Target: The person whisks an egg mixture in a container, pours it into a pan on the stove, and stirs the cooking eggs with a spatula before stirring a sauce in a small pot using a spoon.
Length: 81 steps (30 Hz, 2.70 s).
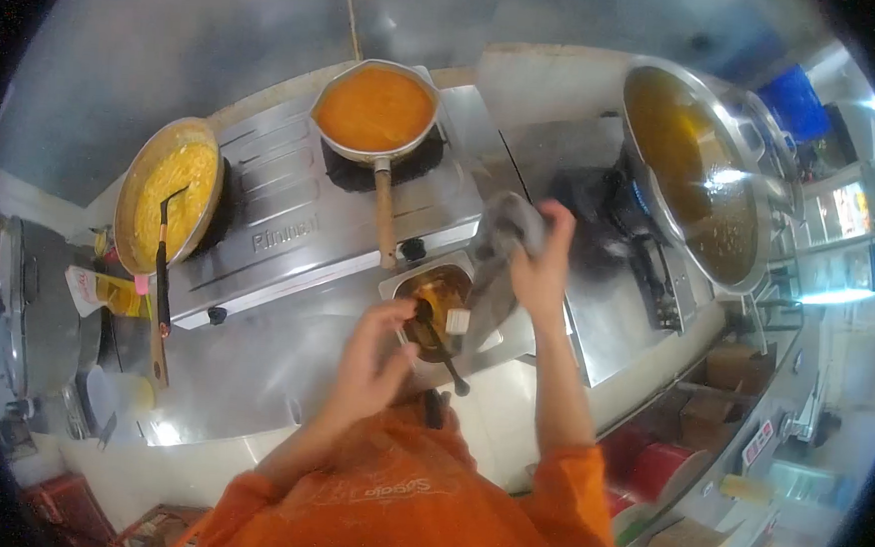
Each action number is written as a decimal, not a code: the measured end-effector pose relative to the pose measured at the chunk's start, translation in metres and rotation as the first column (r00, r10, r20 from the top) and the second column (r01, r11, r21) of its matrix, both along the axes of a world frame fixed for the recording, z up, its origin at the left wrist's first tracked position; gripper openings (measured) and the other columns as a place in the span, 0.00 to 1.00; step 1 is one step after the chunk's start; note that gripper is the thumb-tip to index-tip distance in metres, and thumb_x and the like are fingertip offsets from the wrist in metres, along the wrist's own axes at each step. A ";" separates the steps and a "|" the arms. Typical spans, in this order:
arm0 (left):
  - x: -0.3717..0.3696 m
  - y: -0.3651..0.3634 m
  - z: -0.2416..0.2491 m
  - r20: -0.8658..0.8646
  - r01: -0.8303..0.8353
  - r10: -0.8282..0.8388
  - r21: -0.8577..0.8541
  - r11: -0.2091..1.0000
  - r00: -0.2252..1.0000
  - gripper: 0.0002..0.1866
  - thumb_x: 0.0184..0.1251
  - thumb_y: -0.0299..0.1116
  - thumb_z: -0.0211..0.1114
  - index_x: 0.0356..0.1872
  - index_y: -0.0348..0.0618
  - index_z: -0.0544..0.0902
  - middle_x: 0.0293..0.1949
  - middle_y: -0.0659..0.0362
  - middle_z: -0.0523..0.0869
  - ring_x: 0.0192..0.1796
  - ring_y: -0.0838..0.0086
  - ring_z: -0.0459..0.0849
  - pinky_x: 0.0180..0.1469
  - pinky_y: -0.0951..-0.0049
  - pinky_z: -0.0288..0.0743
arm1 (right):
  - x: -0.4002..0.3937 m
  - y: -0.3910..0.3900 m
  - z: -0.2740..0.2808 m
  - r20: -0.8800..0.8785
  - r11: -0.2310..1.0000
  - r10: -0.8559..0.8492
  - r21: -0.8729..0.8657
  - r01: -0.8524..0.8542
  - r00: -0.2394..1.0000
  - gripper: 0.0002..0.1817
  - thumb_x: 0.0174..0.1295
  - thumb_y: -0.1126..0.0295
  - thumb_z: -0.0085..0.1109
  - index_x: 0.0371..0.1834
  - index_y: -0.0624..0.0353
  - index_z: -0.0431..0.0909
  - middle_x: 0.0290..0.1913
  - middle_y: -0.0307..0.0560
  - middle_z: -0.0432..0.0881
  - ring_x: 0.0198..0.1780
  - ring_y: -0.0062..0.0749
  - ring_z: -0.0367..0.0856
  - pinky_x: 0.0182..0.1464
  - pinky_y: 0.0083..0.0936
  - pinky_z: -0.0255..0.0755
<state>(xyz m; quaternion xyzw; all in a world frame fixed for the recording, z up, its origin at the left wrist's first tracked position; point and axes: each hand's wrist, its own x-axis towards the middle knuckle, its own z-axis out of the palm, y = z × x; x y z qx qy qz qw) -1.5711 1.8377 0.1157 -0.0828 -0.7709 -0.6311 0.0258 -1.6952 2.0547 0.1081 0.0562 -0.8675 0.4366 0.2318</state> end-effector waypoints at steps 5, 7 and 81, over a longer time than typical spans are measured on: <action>0.050 -0.037 -0.085 0.432 -0.220 0.237 -0.089 0.971 0.870 0.10 0.67 0.30 0.57 0.46 0.38 0.73 0.42 0.56 0.81 0.44 0.73 0.79 0.45 0.73 0.74 | -0.089 -0.047 -0.075 0.292 0.924 0.293 0.159 -0.348 0.910 0.28 0.44 0.79 0.58 0.54 0.55 0.72 0.45 0.56 0.79 0.47 0.51 0.78 0.48 0.40 0.72; 0.067 -0.047 -0.121 0.507 -0.251 0.221 -0.008 0.968 0.833 0.10 0.67 0.30 0.57 0.46 0.39 0.73 0.42 0.57 0.80 0.42 0.74 0.79 0.44 0.74 0.74 | -0.095 -0.072 -0.084 0.294 0.832 0.439 0.222 -0.508 0.849 0.27 0.45 0.79 0.57 0.54 0.53 0.73 0.47 0.53 0.78 0.48 0.49 0.76 0.49 0.38 0.72; 0.102 -0.347 -0.049 0.492 -0.451 -0.268 0.869 0.203 0.828 0.12 0.72 0.38 0.46 0.53 0.51 0.67 0.29 0.62 0.69 0.25 0.79 0.64 0.22 0.79 0.59 | 0.152 -0.454 0.084 0.422 0.137 0.050 0.895 -0.425 0.905 0.28 0.59 0.69 0.49 0.63 0.66 0.61 0.31 0.57 0.80 0.31 0.51 0.83 0.31 0.42 0.77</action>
